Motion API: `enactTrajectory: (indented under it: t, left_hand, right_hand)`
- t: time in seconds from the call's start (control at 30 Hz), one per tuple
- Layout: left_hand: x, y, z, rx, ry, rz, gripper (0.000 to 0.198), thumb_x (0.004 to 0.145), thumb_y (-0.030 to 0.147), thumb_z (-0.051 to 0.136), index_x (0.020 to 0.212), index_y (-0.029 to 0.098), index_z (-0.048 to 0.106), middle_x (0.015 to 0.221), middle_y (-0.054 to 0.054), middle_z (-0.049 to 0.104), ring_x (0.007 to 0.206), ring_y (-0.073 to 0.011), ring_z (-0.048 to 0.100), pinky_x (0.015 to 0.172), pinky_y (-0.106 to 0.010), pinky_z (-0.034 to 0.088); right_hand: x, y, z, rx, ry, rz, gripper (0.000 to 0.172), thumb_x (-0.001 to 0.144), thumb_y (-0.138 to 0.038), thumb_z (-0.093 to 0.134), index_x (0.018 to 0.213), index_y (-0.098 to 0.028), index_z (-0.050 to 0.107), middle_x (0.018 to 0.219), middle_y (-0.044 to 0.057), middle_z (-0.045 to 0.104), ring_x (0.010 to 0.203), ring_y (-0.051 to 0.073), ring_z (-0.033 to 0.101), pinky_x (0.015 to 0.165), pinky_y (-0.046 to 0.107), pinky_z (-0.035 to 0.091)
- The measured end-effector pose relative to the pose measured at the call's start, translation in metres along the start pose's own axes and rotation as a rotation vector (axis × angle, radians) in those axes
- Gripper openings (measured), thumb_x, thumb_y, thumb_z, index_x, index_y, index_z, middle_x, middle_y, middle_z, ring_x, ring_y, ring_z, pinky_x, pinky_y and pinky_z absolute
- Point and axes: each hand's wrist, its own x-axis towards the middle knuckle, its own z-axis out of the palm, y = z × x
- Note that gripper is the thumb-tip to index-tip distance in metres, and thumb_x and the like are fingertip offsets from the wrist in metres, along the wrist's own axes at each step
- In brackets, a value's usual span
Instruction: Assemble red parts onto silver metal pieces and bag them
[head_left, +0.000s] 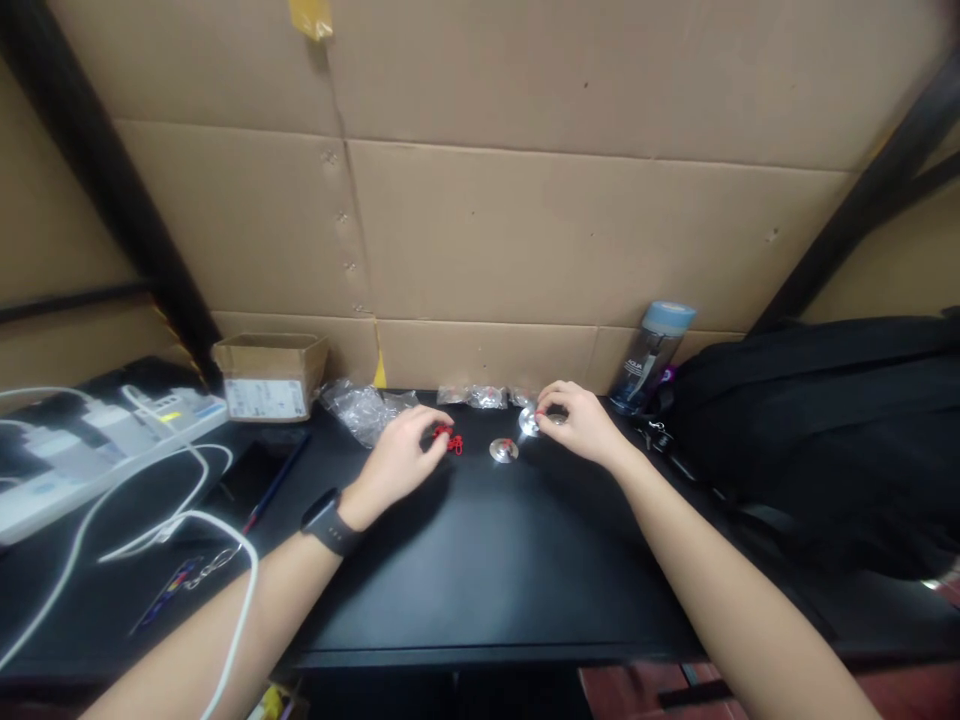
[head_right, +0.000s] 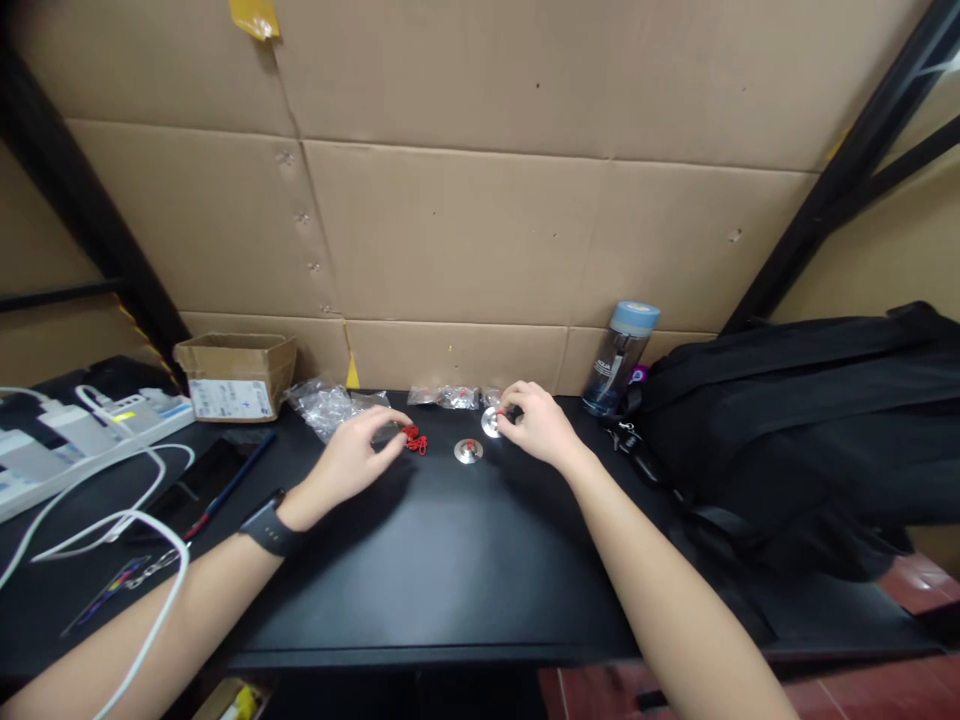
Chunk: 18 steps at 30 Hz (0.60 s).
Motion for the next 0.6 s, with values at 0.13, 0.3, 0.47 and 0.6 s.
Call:
enactTrajectory:
  t: [0.13,0.3,0.47,0.6]
  left_hand:
    - [0.005,-0.019,-0.017,0.277,0.127,-0.13,0.023,0.091,0.023,0.054,0.111,0.022,0.066,0.115,-0.008,0.07,0.114,-0.0285,0.061,0.101,-0.043,0.043]
    - [0.003,-0.036,-0.028,0.52,0.107,-0.277,0.034,0.091,0.028,0.054,0.123,0.022,0.063,0.127,-0.014,0.066,0.128,-0.0353,0.05,0.102,-0.052,0.036]
    - [-0.001,-0.057,-0.02,0.542,-0.034,-0.272,0.04,0.091,0.038,0.058,0.128,0.025,0.063,0.138,-0.014,0.063,0.139,-0.0401,0.038,0.104,-0.058,0.03]
    - [-0.003,-0.069,-0.015,0.494,-0.183,-0.178,0.035,0.087,0.042,0.065,0.119,0.03,0.069,0.142,-0.009,0.062,0.142,-0.041,0.036,0.106,-0.061,0.026]
  right_hand:
    - [-0.001,0.02,0.01,-0.057,-0.14,0.059,0.006,0.078,-0.019,0.07,0.072,-0.021,0.072,0.1,0.006,0.073,0.094,0.023,0.066,0.091,0.038,0.05]
    - [-0.003,0.026,0.021,-0.026,-0.206,0.054,0.007,0.079,-0.02,0.071,0.074,-0.02,0.075,0.101,0.007,0.073,0.095,0.023,0.069,0.091,0.035,0.05]
    - [-0.004,0.028,0.025,0.019,-0.227,0.028,0.007,0.079,-0.02,0.071,0.074,-0.02,0.077,0.102,0.007,0.074,0.092,0.022,0.07,0.089,0.034,0.051]
    - [-0.005,0.03,0.026,0.008,-0.241,0.036,0.007,0.078,-0.02,0.072,0.075,-0.02,0.078,0.104,0.008,0.074,0.093,0.023,0.07,0.088,0.034,0.051]
